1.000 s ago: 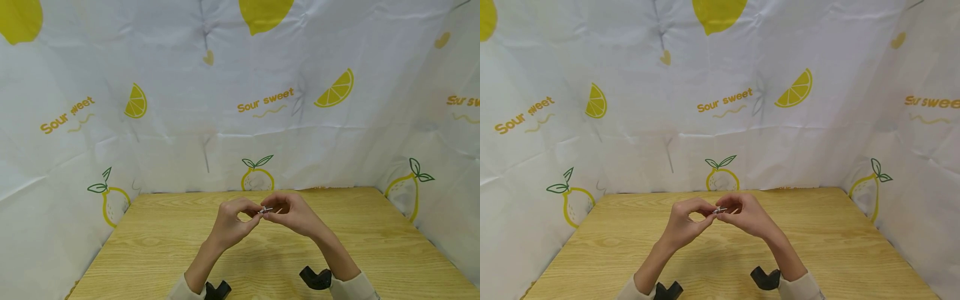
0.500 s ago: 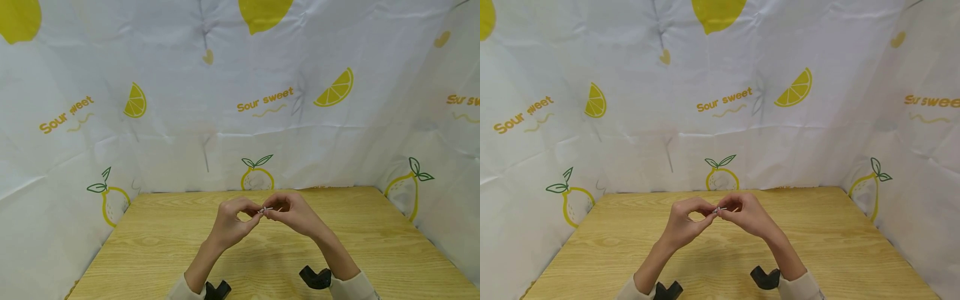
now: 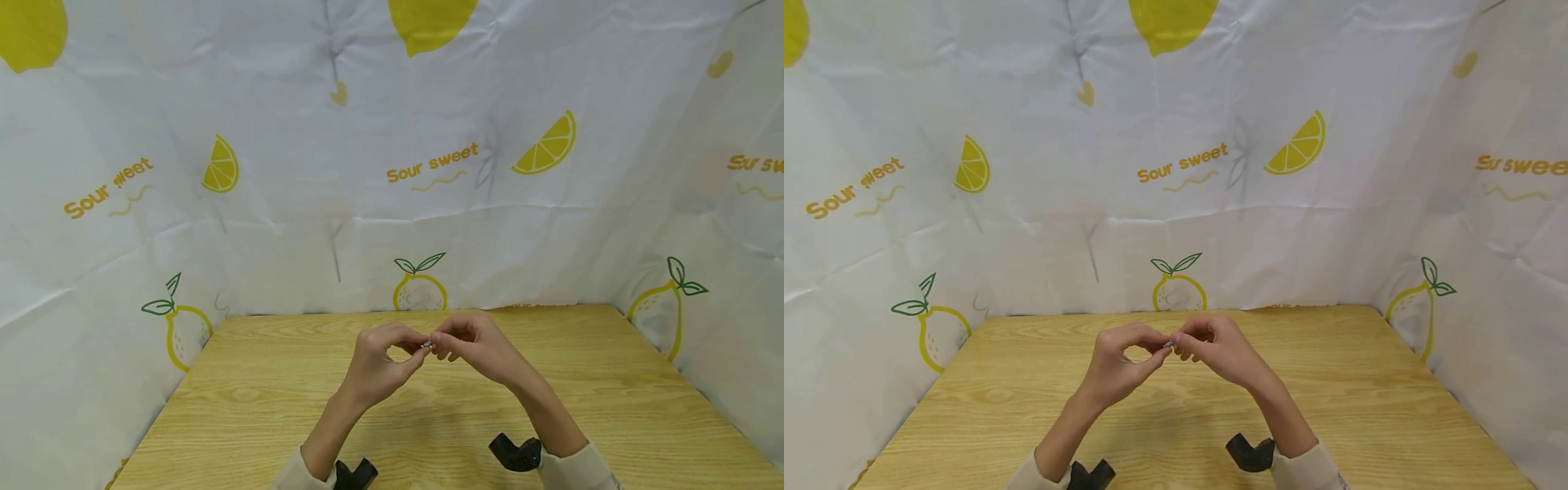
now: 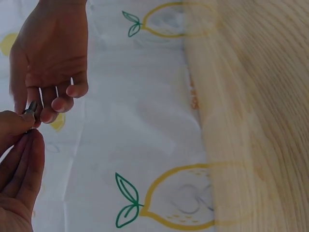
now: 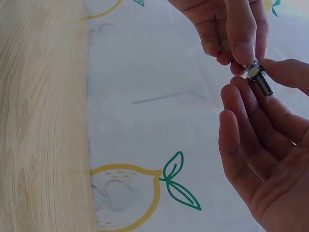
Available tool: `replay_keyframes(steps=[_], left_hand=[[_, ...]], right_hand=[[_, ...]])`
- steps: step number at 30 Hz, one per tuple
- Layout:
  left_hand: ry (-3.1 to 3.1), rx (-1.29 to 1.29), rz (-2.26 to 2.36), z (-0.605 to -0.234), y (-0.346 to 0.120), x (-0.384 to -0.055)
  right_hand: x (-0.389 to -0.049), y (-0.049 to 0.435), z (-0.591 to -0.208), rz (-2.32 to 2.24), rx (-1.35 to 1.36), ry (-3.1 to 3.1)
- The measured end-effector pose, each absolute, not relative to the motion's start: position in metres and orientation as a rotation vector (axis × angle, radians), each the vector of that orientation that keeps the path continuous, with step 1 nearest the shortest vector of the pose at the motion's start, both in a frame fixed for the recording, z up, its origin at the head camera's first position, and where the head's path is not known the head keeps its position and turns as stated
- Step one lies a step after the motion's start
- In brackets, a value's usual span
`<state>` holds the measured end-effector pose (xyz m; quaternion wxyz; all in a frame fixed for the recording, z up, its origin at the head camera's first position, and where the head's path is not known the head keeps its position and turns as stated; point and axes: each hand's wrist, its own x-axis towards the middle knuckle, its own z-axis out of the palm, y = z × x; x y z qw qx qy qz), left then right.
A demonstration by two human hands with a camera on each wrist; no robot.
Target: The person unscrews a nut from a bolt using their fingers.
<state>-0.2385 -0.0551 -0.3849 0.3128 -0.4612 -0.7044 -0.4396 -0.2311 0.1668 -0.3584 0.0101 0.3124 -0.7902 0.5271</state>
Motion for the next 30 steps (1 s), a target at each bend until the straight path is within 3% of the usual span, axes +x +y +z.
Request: replay_keyframes(steps=[30], left_hand=[[-1.889,-1.184,-1.158,-0.3863,-0.0537,-0.2368]], right_hand=[[-0.2323,0.1684,-0.3590,1.637,1.012,-2.516]])
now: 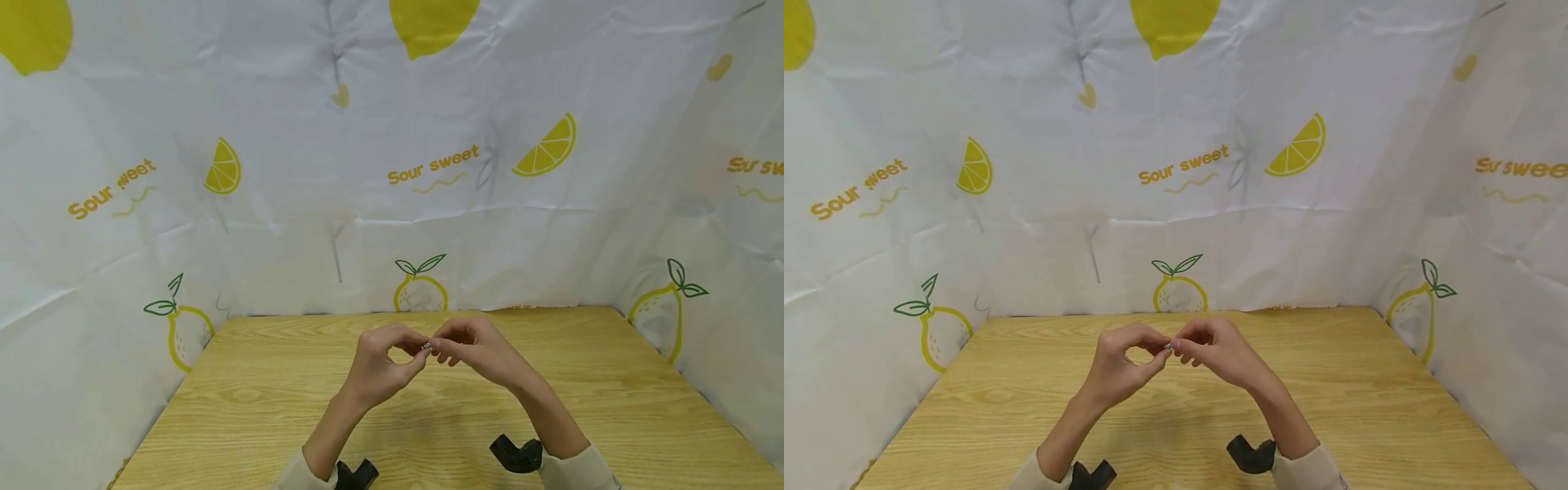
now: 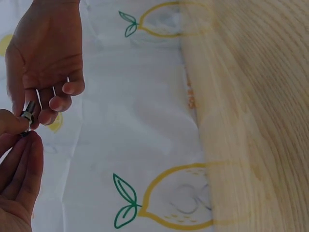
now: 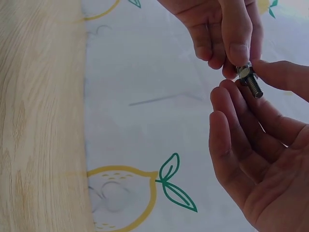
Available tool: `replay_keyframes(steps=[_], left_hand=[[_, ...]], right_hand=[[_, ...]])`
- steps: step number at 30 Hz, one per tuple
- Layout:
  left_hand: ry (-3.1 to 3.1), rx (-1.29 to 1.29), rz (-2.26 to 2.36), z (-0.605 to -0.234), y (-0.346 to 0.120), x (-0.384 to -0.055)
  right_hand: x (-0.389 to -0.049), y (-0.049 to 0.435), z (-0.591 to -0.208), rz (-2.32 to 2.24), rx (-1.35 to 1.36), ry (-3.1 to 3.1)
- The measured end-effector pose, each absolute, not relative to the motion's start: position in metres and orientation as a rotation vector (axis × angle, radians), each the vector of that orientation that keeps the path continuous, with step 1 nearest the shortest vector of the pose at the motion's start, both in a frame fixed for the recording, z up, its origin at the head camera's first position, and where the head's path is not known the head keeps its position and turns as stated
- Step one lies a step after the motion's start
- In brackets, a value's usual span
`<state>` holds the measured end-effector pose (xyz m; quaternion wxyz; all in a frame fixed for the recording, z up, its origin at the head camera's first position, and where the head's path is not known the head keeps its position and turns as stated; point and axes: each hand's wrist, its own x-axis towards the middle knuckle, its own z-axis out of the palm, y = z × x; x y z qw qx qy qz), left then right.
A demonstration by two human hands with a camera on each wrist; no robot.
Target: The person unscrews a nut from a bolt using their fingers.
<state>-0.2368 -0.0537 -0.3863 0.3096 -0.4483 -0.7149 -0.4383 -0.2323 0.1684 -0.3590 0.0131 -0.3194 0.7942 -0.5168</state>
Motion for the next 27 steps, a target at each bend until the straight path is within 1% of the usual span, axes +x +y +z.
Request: replay_keyframes(steps=[11,14,18,27], left_hand=[[-1.852,-1.196,-1.142,-0.3870,-0.0530,-0.2375],[-1.858,-1.190,-1.134,-0.3858,-0.0528,-0.2368],[-1.876,-1.180,-1.132,-0.3862,-0.0528,-0.2363],[-1.905,-1.159,-1.158,-0.3873,-0.0521,-0.2366]], right_hand=[[-0.2277,0.1665,-0.3561,-1.638,-0.938,2.527],[-0.2295,0.1685,-0.3562,-1.581,-0.922,2.498],[-0.2324,0.1704,-0.3577,-1.510,-0.947,2.477],[-0.2298,0.1693,-0.3572,-1.560,-0.938,2.471]])
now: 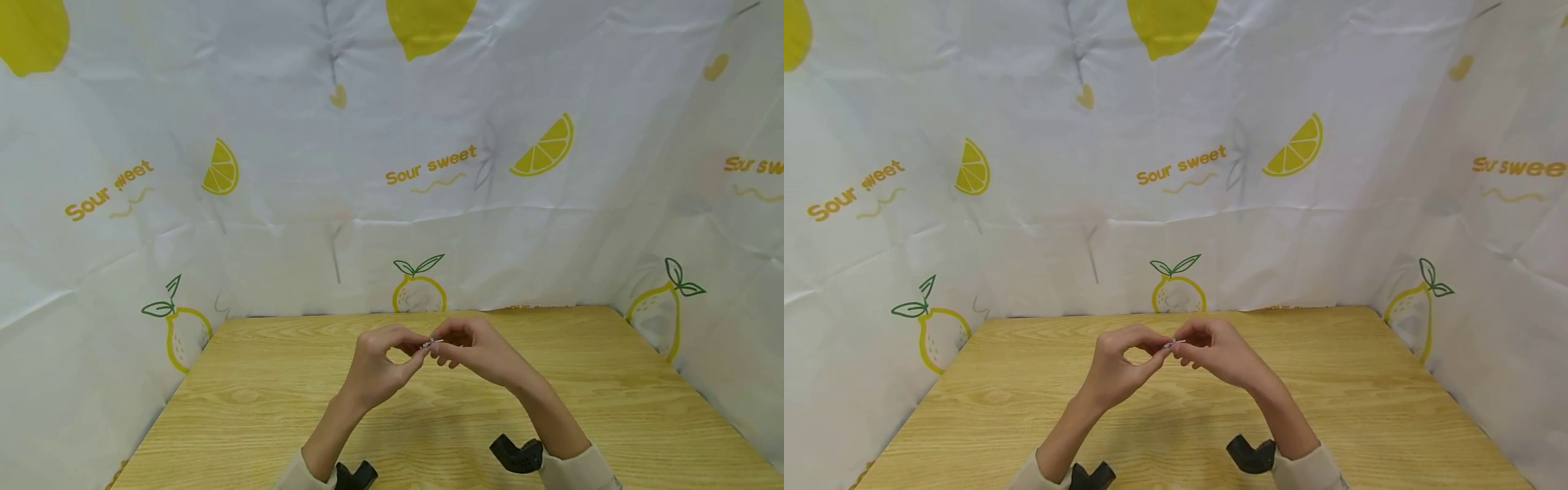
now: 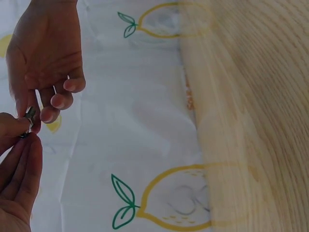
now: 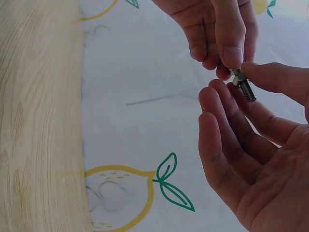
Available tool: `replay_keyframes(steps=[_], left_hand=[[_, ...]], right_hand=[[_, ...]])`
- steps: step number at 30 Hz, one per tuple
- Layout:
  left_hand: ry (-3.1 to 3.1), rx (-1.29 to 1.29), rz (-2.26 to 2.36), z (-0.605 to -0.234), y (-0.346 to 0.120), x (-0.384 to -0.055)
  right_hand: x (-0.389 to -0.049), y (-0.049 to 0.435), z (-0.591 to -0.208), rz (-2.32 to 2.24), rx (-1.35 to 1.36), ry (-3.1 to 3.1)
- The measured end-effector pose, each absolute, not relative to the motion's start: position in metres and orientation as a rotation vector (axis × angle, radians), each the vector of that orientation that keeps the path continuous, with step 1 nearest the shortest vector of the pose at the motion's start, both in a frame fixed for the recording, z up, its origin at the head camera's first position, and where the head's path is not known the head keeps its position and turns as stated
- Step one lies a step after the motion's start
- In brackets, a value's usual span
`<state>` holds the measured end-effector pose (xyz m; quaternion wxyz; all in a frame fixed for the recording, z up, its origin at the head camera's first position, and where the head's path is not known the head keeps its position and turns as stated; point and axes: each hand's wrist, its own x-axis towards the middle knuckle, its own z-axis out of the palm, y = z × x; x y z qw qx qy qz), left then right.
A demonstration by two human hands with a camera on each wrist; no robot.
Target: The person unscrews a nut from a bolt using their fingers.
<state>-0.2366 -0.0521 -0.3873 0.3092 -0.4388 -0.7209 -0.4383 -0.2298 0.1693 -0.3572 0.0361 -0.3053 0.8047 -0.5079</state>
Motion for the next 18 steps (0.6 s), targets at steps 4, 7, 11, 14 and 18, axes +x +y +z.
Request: replay_keyframes(steps=[4,7,11,14,18], left_hand=[[-1.885,-1.166,-1.153,-0.3871,-0.0524,-0.2368],[-1.880,-1.168,-1.151,-0.3866,-0.0523,-0.2367],[-1.889,-1.155,-1.148,-0.3863,-0.0522,-0.2357],[-1.897,-1.146,-1.148,-0.3864,-0.0520,-0.2352],[-1.883,-1.151,-1.134,-0.3871,-0.0518,-0.2360]], right_hand=[[-0.2289,0.1688,-0.3563,-1.575,-0.949,2.467],[-0.2294,0.1688,-0.3563,-1.567,-0.943,2.467],[-0.2313,0.1690,-0.3574,-1.533,-0.931,2.462],[-0.2320,0.1696,-0.3576,-1.527,-0.950,2.457],[-0.2311,0.1700,-0.3570,-1.550,-0.960,2.452]])
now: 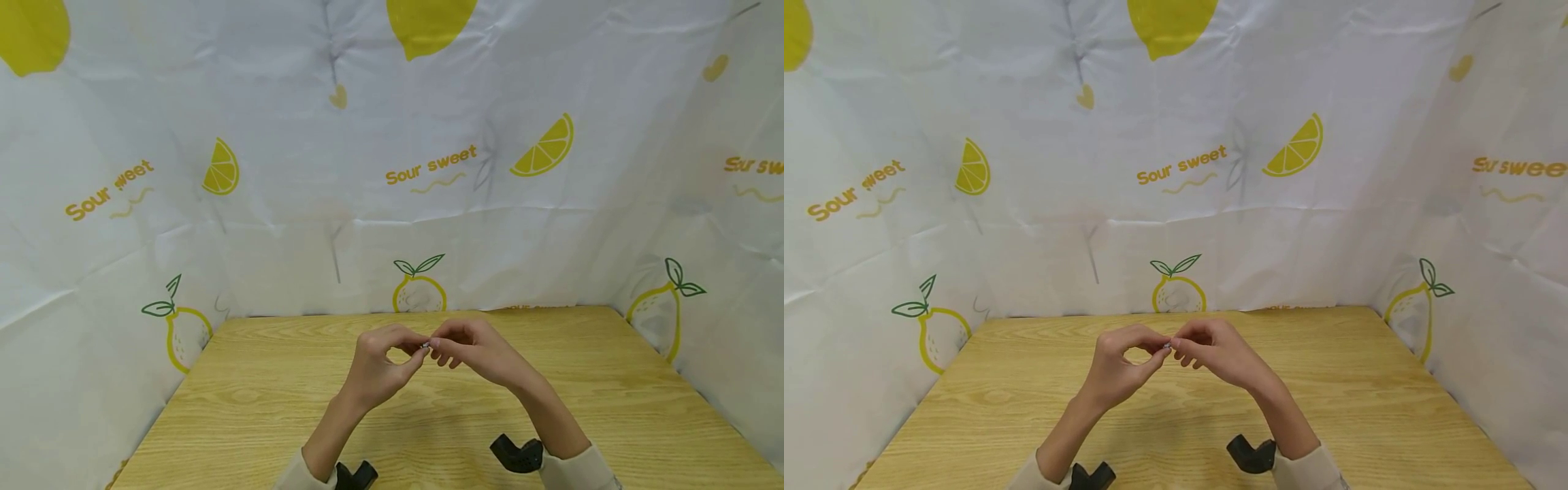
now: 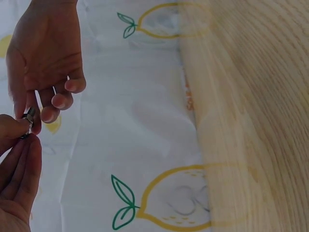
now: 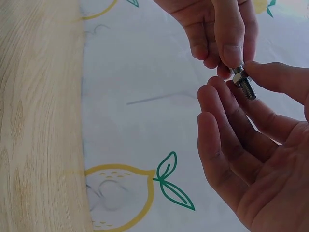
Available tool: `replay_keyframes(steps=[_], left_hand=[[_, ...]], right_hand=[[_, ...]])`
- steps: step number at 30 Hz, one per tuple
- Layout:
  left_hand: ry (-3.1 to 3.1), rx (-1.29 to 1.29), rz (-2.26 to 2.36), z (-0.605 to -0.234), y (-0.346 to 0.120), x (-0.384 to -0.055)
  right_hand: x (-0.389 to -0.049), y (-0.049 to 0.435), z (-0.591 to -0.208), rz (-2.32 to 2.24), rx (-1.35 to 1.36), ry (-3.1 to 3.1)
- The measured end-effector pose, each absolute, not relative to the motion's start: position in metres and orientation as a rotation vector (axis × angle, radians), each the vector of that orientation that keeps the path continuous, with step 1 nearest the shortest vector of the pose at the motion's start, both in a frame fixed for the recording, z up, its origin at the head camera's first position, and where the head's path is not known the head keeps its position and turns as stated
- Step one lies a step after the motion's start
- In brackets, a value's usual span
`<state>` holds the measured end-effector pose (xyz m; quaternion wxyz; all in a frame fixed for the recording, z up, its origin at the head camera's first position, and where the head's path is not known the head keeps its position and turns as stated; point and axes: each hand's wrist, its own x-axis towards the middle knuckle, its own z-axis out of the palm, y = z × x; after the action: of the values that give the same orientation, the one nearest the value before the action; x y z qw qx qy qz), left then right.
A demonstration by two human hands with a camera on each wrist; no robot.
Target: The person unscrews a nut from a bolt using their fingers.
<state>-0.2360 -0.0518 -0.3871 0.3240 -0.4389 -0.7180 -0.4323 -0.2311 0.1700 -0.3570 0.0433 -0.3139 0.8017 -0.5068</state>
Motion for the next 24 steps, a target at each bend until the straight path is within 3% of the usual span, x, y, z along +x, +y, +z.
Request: replay_keyframes(steps=[24], left_hand=[[-1.883,-1.156,-1.141,-0.3877,-0.0517,-0.2361]], right_hand=[[-0.2300,0.1681,-0.3576,-1.567,-0.984,2.431]])
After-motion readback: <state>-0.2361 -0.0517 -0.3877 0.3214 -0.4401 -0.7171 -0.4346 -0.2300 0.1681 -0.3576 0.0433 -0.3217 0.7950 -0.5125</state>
